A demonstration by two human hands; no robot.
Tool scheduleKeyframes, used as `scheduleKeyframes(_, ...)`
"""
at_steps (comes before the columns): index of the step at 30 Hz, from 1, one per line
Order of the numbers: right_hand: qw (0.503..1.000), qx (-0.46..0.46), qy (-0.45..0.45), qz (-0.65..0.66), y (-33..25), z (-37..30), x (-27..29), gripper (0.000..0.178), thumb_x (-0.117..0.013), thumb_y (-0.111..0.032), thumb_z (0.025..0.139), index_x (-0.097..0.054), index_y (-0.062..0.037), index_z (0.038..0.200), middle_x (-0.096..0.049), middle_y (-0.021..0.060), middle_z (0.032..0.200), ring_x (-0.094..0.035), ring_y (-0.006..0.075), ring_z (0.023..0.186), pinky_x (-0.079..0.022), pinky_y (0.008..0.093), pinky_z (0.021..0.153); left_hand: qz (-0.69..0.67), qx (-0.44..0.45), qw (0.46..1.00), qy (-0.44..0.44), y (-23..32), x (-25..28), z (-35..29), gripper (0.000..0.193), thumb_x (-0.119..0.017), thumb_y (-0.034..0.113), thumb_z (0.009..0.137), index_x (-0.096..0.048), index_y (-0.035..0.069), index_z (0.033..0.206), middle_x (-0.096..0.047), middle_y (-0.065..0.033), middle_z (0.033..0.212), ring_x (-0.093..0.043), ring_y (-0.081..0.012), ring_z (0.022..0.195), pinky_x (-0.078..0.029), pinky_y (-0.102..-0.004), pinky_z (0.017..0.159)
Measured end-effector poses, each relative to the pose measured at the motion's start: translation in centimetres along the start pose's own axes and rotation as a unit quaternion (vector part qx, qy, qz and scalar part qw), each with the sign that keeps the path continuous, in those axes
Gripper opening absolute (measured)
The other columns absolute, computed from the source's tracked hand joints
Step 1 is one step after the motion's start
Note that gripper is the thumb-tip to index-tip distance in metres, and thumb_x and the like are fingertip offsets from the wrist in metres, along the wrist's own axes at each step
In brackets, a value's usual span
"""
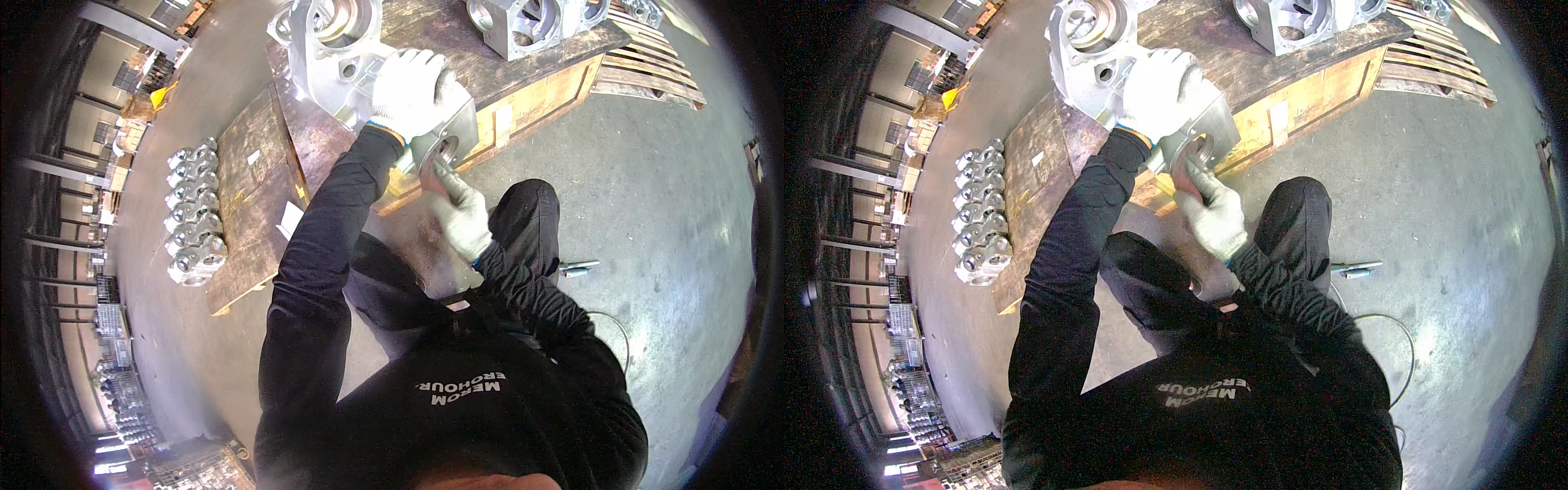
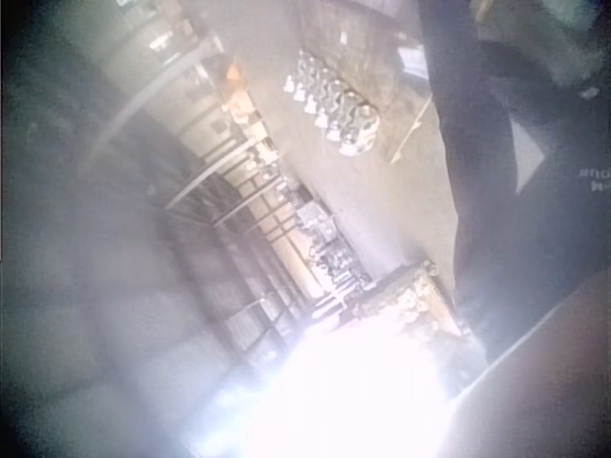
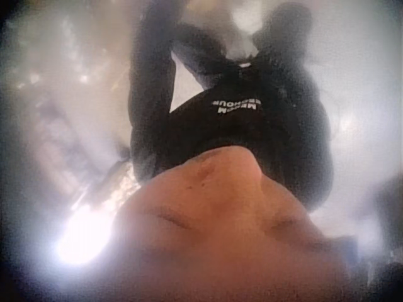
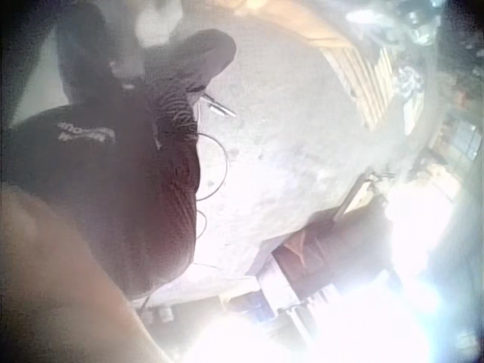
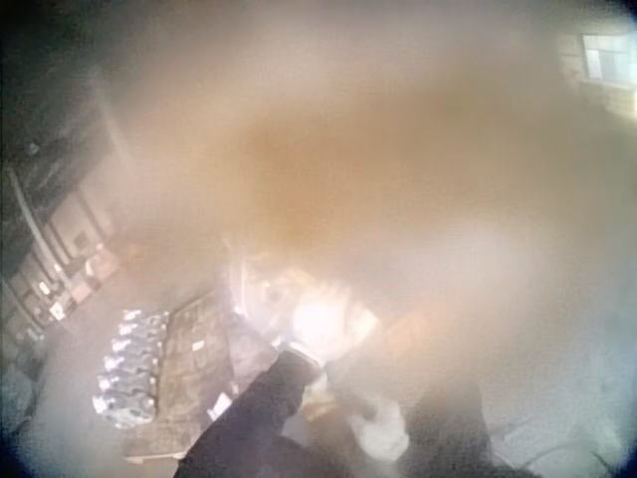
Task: The person sits at a workbench and deburrs a large aluminum casting using a handheld deburring tool, then smooths the surface with a red abrasive pad. The person rotates the casting to access different edges and faces, then places the finished part on a pallet with other similar parts.
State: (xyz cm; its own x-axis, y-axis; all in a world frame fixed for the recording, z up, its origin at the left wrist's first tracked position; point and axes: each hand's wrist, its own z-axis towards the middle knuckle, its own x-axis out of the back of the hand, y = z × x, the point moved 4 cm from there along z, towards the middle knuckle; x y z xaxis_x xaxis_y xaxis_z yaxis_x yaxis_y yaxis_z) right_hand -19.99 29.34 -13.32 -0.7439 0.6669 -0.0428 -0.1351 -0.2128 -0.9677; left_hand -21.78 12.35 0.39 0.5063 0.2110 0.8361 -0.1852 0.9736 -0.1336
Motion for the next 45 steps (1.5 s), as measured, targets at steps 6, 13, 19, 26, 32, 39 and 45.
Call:
scheduleKeyframes(6, 0.631, -0.352, -0.077, 0.687, -3.0, 1.4, -1.0, 0.046, -0.06, -0.034, 0.101, -0.052, 0.0029, 0.127, -0.065, 0.0149, 0.106, -0.067, 0.0213, 0.078, -0.057, 0.0254, 0.062, 0.006, -0.045, 0.996, 0.082, 0.3, 0.8, -0.2, 0.024, -0.063, 0.029, 0.09, -0.065, 0.01, 0.104, -0.066, -0.0111, 0.105, -0.063, -0.0318, 0.105, -0.049, -0.0441, 0.093)
scheduleKeyframes(13, 0.974, 0.137, 0.084, -0.16, -3.4, -1.3, -3.3, 0.044, -0.072, -0.013, 0.085, -0.068, 0.0017, 0.126, -0.069, 0.0239, 0.123, -0.068, 0.0355, 0.094, -0.056, 0.0412, 0.086, -0.024, -0.017, 0.999, 0.032, -0.6, -0.1, -0.1, 0.031, -0.066, 0.033, 0.087, -0.066, 0.009, 0.106, -0.066, -0.0112, 0.105, -0.062, -0.0319, 0.106, -0.049, -0.0434, 0.094)
scheduleKeyframes(19, 0.709, 0.401, -0.225, -0.535, -3.4, 4.8, 5.9, 0.053, -0.07, -0.012, 0.074, -0.07, -0.0145, 0.127, -0.069, 0.005, 0.125, -0.062, 0.0279, 0.082, -0.054, 0.0422, 0.071, -0.049, -0.021, 0.998, 0.036, -0.6, 0.6, -0.6, 0.033, -0.066, 0.035, 0.088, -0.066, 0.009, 0.107, -0.065, -0.0111, 0.105, -0.062, -0.0313, 0.105, -0.049, -0.044, 0.095)
scheduleKeyframes(26, 0.925, 0.29, -0.124, -0.214, -4.3, 2.5, 0.3, 0.047, -0.073, -0.003, 0.08, -0.071, -0.0018, 0.127, -0.067, 0.0197, 0.135, -0.07, 0.0311, 0.107, -0.054, 0.0367, 0.096, -0.072, 0.0, 0.994, 0.082, -0.8, -0.2, -0.8, 0.03, -0.062, 0.038, 0.091, -0.069, 0.01, 0.101, -0.066, -0.0101, 0.1, -0.063, -0.0303, 0.101, -0.049, -0.0441, 0.094)
scheduleKeyframes(32, 0.965, 0.011, -0.201, -0.165, -4.6, 2.0, 4.5, 0.058, -0.072, -0.004, 0.085, -0.058, 0.006, 0.14, -0.059, 0.0218, 0.145, -0.055, 0.0269, 0.137, -0.041, 0.0353, 0.115, -0.127, -0.022, 0.984, 0.119, -1.8, 2.8, -1.6, 0.033, -0.063, 0.033, 0.093, -0.068, 0.01, 0.117, -0.067, -0.0122, 0.119, -0.062, -0.031, 0.117, -0.046, -0.0451, 0.107)
scheduleKeyframes(39, 0.891, 0.067, -0.298, -0.335, -14.7, 7.0, 4.8, 0.055, -0.075, -0.002, 0.078, -0.066, 0.0008, 0.132, -0.072, 0.022, 0.123, -0.07, 0.0275, 0.117, -0.052, 0.0359, 0.102, -0.002, 0.046, 0.948, 0.314, -11.1, 10.8, 0.2, 0.034, -0.057, 0.031, 0.1, -0.064, 0.012, 0.128, -0.064, -0.0132, 0.128, -0.059, -0.0328, 0.123, -0.047, -0.0465, 0.104)
scheduleKeyframes(45, 0.742, -0.004, -0.51, -0.435, -21.0, 13.1, 4.6, 0.052, -0.078, -0.014, 0.077, -0.07, -0.0067, 0.128, -0.073, 0.0172, 0.123, -0.071, 0.029, 0.114, -0.052, 0.034, 0.102, -0.08, 0.16, 0.975, 0.135, -17.1, 7.9, 3.3, 0.047, -0.044, 0.044, 0.107, -0.059, 0.014, 0.139, -0.056, -0.0147, 0.142, -0.055, -0.0355, 0.13, -0.044, -0.0456, 0.111)
